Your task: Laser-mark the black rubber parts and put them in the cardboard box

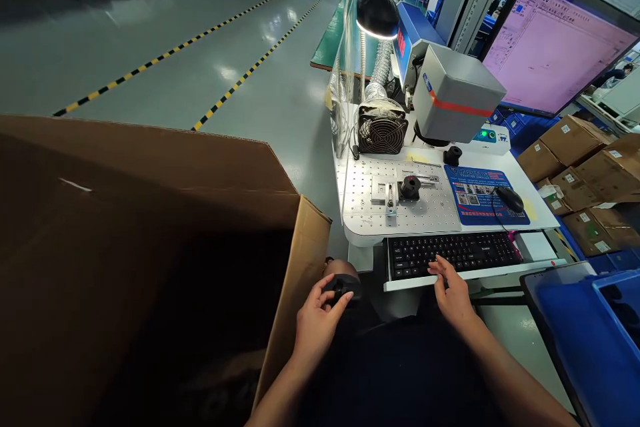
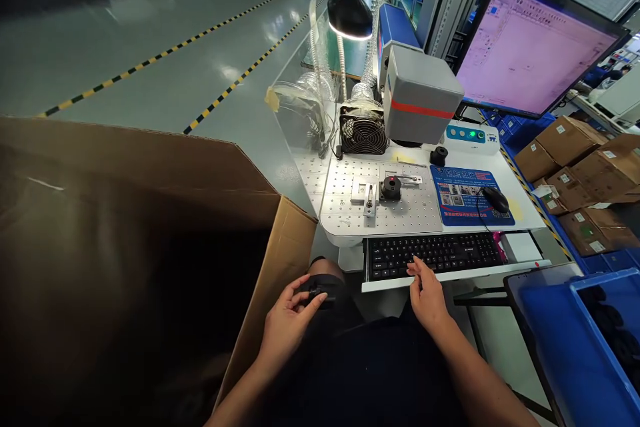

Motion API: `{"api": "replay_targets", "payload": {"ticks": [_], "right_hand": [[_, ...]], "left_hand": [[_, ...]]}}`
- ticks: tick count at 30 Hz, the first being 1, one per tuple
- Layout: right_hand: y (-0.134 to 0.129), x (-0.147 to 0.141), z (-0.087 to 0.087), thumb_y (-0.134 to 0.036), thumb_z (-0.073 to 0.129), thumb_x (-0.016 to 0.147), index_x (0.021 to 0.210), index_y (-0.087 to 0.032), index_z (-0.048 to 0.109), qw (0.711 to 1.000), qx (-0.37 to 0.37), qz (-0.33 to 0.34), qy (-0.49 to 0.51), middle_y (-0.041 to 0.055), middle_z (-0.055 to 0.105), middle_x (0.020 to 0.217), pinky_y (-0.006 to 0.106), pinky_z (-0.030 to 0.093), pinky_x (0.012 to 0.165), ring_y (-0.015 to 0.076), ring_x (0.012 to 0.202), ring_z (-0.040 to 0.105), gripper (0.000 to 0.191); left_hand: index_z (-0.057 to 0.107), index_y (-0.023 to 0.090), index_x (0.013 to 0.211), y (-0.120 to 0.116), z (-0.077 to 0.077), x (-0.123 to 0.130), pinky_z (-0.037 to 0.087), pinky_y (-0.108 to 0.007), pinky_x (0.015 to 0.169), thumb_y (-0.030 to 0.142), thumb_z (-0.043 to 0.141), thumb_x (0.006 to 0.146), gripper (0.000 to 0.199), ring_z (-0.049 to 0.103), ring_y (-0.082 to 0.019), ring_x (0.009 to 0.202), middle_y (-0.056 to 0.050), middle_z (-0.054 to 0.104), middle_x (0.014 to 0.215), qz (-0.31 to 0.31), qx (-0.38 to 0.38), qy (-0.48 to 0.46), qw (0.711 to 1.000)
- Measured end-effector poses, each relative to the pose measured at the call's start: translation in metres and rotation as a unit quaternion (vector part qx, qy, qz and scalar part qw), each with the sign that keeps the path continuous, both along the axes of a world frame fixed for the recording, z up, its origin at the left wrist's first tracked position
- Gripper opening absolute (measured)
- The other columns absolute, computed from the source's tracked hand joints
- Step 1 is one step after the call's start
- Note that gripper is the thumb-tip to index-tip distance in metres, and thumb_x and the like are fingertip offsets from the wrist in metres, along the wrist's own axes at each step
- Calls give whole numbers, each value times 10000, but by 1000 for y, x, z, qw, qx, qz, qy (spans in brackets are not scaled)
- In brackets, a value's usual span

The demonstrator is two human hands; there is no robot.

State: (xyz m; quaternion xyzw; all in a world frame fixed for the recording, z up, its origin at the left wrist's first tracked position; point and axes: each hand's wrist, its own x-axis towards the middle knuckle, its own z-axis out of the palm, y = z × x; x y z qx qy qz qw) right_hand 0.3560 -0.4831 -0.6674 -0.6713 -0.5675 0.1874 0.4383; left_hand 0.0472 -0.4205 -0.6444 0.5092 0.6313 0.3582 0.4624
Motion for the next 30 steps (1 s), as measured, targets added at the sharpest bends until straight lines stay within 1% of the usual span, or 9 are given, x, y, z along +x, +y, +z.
{"api": "replay_targets", "payload": {"ticks": [5, 8, 11, 13, 17, 20, 24, 28, 30], "right_hand": [[5, 7, 18, -249, 459, 951, 1413, -258, 495, 999, 27, -29, 4, 104, 699, 1219, 513, 557, 990, 241, 1071, 706, 464], [13, 13, 31, -272, 483, 950, 1383, -260, 522, 998, 41, -46, 25, 101, 699, 1219, 510, 554, 989, 245, 1062, 703, 435], [30, 17, 41, -292, 495, 950, 1347, -251, 552, 996, 53, -51, 52, 98, 697, 1228, 491, 552, 988, 246, 1066, 696, 404], [46, 19, 47, -298, 502, 945, 1325, -243, 570, 995, 60, -52, 60, 95, 700, 1220, 479, 540, 1004, 243, 1072, 689, 390], [88, 21, 57, -330, 562, 904, 1276, -229, 611, 995, 63, -63, 43, 101, 689, 1225, 485, 511, 1028, 263, 1113, 657, 389], [126, 20, 62, -379, 640, 848, 1269, -217, 617, 995, 58, -75, 33, 114, 673, 1240, 504, 502, 1027, 292, 1146, 630, 451], [176, 13, 67, -465, 746, 764, 1309, -209, 585, 995, 41, -86, 29, 133, 625, 1326, 527, 453, 1076, 331, 1254, 568, 623], [215, 4, 75, -544, 821, 677, 1362, -190, 539, 996, -9, -93, -13, 170, 555, 1418, 558, 384, 1115, 380, 1346, 477, 821], [227, -2, 81, -542, 833, 672, 1333, -174, 554, 994, -26, -100, -38, 180, 571, 1380, 546, 388, 1096, 377, 1312, 493, 807]], "left_hand": [[531, 241, 1376, -3, 23, -14, 519, -328, 670, 610, 736, 773, 736, 593, -166, 603, -11, 743, 859, 7, 64, 57, 996], [551, 244, 1370, 5, 34, -32, 562, -341, 742, 593, 711, 808, 681, 682, -206, 721, -25, 752, 906, 11, 156, 108, 982], [598, 230, 1303, 22, 32, -53, 567, -358, 887, 551, 694, 837, 573, 723, -252, 935, -70, 748, 1068, 3, 252, 165, 954], [607, 220, 1275, 34, 26, -64, 562, -364, 929, 533, 679, 854, 529, 722, -269, 1001, -93, 736, 1130, -7, 281, 194, 940], [602, 236, 1267, 44, 11, -72, 587, -356, 883, 532, 656, 869, 499, 735, -271, 978, -82, 752, 1101, -27, 271, 225, 935], [611, 248, 1262, 44, 8, -73, 612, -342, 807, 550, 645, 860, 504, 731, -283, 1009, -76, 758, 1107, -29, 251, 239, 938], [618, 253, 1242, 46, 17, -73, 617, -377, 849, 552, 626, 860, 485, 735, -289, 1001, -66, 769, 1080, -33, 228, 246, 941], [610, 228, 1250, 46, 27, -69, 611, -402, 873, 575, 607, 856, 525, 736, -295, 993, -87, 773, 1061, -28, 200, 250, 947], [609, 238, 1260, 47, 28, -68, 615, -403, 852, 589, 604, 840, 547, 741, -304, 964, -71, 777, 1034, -20, 189, 256, 948]]}}
